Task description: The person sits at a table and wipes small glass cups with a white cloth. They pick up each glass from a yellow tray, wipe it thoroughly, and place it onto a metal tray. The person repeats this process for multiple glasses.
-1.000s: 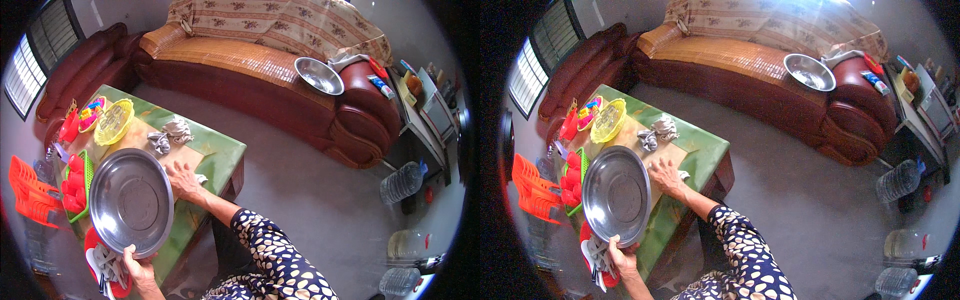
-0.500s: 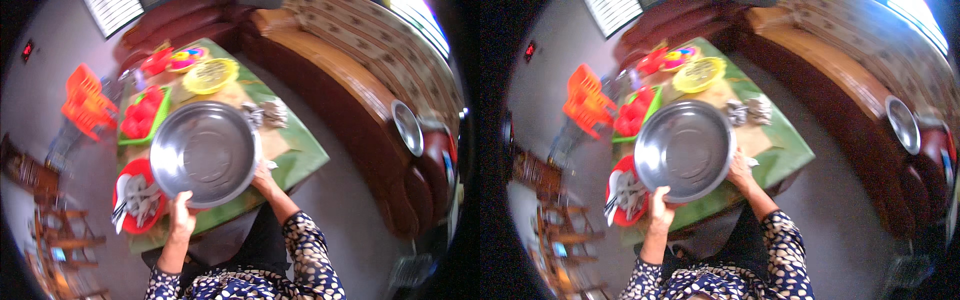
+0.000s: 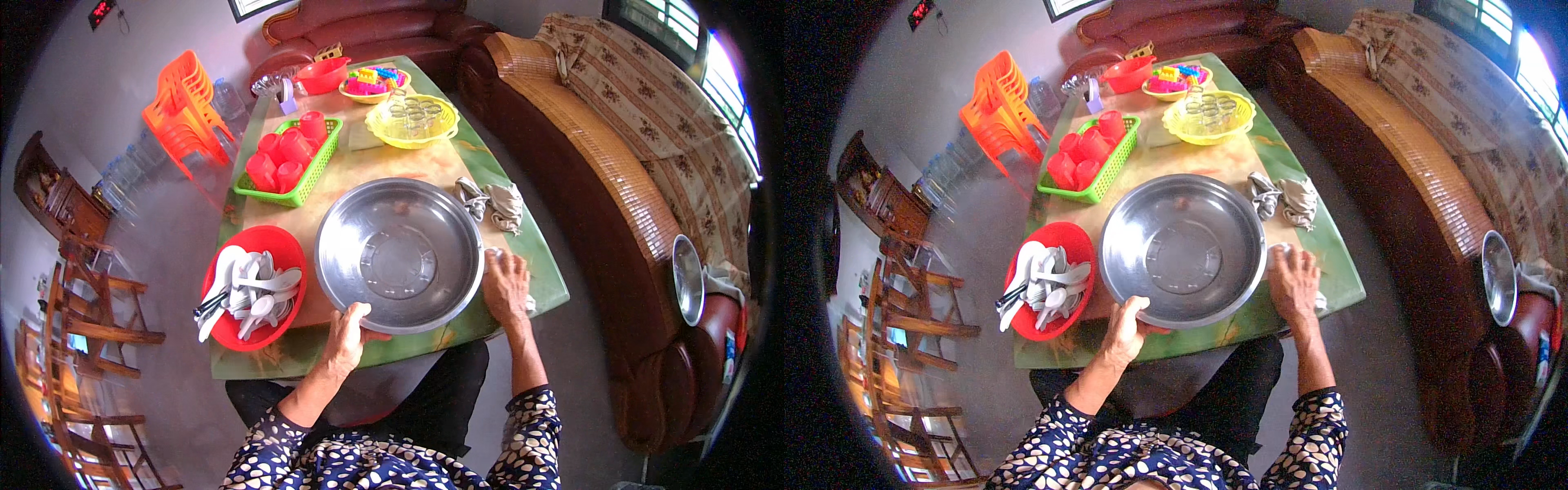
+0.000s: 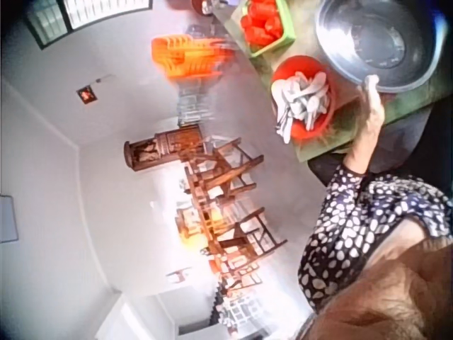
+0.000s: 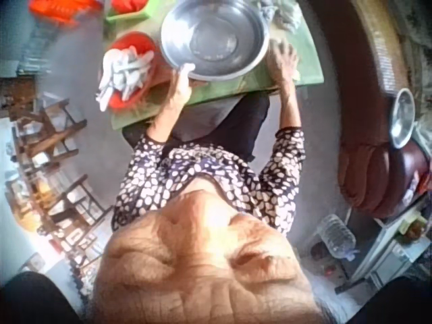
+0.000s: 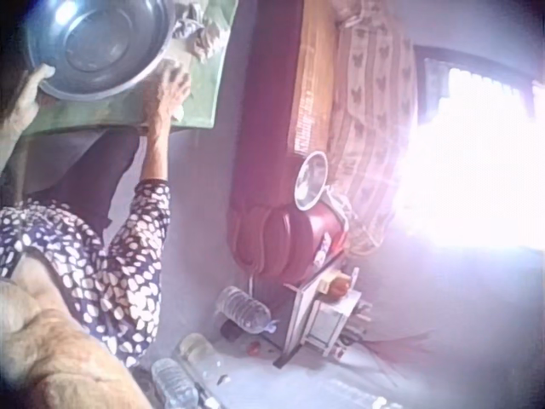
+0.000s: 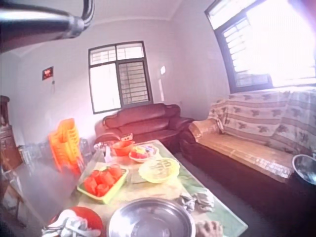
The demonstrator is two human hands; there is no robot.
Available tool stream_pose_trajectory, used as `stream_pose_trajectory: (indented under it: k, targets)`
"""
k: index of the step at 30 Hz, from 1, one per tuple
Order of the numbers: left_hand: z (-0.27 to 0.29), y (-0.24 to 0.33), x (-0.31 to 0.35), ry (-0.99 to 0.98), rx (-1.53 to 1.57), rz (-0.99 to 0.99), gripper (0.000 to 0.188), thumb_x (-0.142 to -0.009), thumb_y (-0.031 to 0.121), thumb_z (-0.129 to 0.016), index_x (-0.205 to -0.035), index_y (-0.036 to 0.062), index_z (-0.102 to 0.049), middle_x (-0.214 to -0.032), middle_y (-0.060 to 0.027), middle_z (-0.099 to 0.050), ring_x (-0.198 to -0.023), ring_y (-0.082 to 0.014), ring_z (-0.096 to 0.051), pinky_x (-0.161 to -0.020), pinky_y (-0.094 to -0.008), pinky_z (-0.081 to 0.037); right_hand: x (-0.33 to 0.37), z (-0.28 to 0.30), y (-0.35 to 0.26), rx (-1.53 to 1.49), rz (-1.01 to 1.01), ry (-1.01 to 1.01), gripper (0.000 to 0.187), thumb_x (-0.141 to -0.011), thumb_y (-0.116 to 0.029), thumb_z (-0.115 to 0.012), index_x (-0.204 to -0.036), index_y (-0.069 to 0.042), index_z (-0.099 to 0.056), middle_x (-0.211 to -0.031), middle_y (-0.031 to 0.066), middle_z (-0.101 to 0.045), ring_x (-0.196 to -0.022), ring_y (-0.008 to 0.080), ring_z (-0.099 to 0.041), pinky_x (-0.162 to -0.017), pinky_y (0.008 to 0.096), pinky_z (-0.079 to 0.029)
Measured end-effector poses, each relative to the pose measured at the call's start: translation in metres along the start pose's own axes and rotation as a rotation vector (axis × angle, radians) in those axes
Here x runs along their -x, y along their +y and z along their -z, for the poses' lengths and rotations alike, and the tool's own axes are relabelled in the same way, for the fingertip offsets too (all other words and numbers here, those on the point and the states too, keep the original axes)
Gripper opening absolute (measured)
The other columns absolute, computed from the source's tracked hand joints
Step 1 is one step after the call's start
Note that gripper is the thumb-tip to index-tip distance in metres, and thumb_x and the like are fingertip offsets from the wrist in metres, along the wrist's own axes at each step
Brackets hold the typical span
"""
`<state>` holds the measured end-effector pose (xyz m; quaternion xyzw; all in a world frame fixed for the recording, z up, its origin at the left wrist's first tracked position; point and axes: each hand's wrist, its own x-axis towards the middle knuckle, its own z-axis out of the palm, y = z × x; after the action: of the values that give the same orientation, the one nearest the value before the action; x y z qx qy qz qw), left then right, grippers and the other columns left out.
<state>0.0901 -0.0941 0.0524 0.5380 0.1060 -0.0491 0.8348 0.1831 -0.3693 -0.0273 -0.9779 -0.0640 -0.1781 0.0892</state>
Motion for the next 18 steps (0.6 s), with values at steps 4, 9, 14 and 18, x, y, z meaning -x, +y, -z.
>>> stream_pose_trajectory:
  k: [4,9,14,18]
  targets:
    - [0.006,-0.016,-0.009,-0.005,0.036,0.051,0.029,-0.084,0.019,-0.049,-0.101,-0.0044,-0.053,-0.093,-0.0128,-0.060,-0.076,-0.0234,-0.064,-0.055,-0.0336,-0.058,-0.001,0.022,0.027,-0.023,-0.281,0.043,0.037,-0.081,-0.014,-0.054,-0.118,-0.010,-0.051,-0.120,0.0158,-0.047,-0.112,0.0352,-0.042,-0.090,0.0464,-0.038]
    - [0.013,-0.033,-0.016,-0.028,0.116,0.123,0.030,-0.082,0.017,-0.050,-0.104,-0.0026,-0.052,-0.096,-0.0131,-0.058,-0.078,-0.0251,-0.064,-0.054,-0.0352,-0.058,0.010,0.013,0.046,0.077,-0.338,0.177,0.030,-0.083,-0.012,-0.050,-0.113,-0.007,-0.052,-0.114,0.0194,-0.049,-0.102,0.0349,-0.047,-0.085,0.0470,-0.041]
    - [0.009,-0.033,-0.021,-0.012,0.162,0.146,0.033,-0.080,0.016,-0.051,-0.108,-0.0014,-0.049,-0.098,-0.0131,-0.057,-0.078,-0.0260,-0.063,-0.052,-0.0362,-0.058,0.047,0.028,0.008,0.054,-0.166,0.159,0.037,-0.078,-0.006,-0.054,-0.115,-0.006,-0.050,-0.114,0.0190,-0.046,-0.100,0.0349,-0.046,-0.079,0.0447,-0.041]
    - [0.006,-0.041,-0.031,0.002,0.192,0.176,0.035,-0.083,0.021,-0.054,-0.111,0.0005,-0.048,-0.097,-0.0124,-0.059,-0.076,-0.0249,-0.064,-0.052,-0.0356,-0.057,0.079,0.045,-0.019,-0.163,-0.003,0.045,0.041,-0.074,-0.002,-0.055,-0.115,-0.004,-0.052,-0.117,0.0197,-0.046,-0.100,0.0380,-0.046,-0.085,0.0471,-0.041]
